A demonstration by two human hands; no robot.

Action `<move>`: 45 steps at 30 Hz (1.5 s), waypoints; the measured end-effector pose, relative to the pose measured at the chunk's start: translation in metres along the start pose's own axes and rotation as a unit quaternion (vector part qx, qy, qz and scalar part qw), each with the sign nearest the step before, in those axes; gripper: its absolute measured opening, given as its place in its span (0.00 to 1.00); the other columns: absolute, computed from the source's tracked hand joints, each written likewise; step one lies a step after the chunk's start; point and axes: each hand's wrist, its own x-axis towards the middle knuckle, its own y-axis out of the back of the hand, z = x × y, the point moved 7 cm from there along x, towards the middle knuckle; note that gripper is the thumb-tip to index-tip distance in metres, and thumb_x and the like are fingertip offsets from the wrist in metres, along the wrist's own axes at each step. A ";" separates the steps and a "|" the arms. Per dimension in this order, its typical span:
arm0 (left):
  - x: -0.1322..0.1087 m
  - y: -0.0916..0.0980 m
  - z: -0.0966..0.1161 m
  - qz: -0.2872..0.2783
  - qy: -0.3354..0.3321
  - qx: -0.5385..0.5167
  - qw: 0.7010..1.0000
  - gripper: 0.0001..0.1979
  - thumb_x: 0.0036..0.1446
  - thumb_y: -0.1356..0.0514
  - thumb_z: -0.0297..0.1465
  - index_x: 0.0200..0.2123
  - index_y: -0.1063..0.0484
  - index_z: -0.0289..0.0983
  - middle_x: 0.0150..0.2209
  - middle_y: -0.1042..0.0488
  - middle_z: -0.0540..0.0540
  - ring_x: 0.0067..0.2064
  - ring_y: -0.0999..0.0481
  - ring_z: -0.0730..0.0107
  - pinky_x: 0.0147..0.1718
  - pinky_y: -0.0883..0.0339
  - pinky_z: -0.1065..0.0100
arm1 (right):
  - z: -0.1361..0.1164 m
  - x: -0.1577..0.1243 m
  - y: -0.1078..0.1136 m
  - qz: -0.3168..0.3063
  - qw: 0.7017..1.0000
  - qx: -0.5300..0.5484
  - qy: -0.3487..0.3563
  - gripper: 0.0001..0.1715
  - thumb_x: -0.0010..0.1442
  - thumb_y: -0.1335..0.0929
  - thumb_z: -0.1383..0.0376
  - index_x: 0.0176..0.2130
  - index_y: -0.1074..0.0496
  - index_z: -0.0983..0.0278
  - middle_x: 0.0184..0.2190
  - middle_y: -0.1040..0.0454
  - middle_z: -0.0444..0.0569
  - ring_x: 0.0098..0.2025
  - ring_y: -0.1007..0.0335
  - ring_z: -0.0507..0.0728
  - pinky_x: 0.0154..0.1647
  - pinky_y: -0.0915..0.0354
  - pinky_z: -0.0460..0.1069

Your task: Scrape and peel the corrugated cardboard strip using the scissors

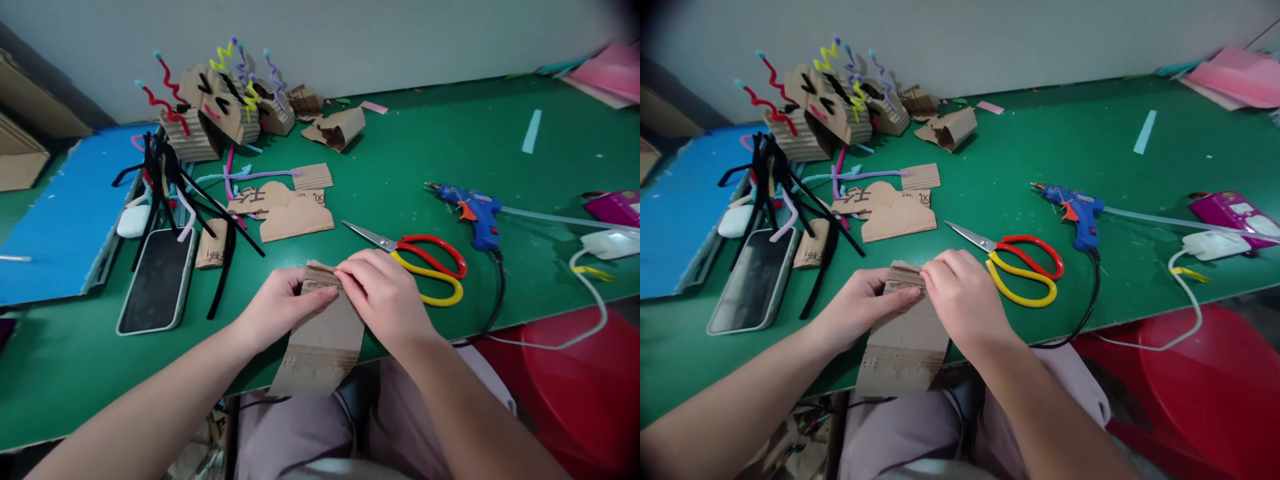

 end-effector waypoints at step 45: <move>-0.003 0.007 0.005 0.032 -0.006 0.008 0.999 0.12 0.48 0.36 0.38 0.32 0.23 0.35 0.28 0.24 0.49 0.28 0.29 0.72 0.26 0.36 0.73 | 0.019 0.000 -0.003 -0.079 0.988 0.078 -0.110 0.06 0.58 0.37 0.70 0.30 0.33 0.64 0.30 0.29 0.48 0.35 0.33 0.54 0.36 0.36 0.50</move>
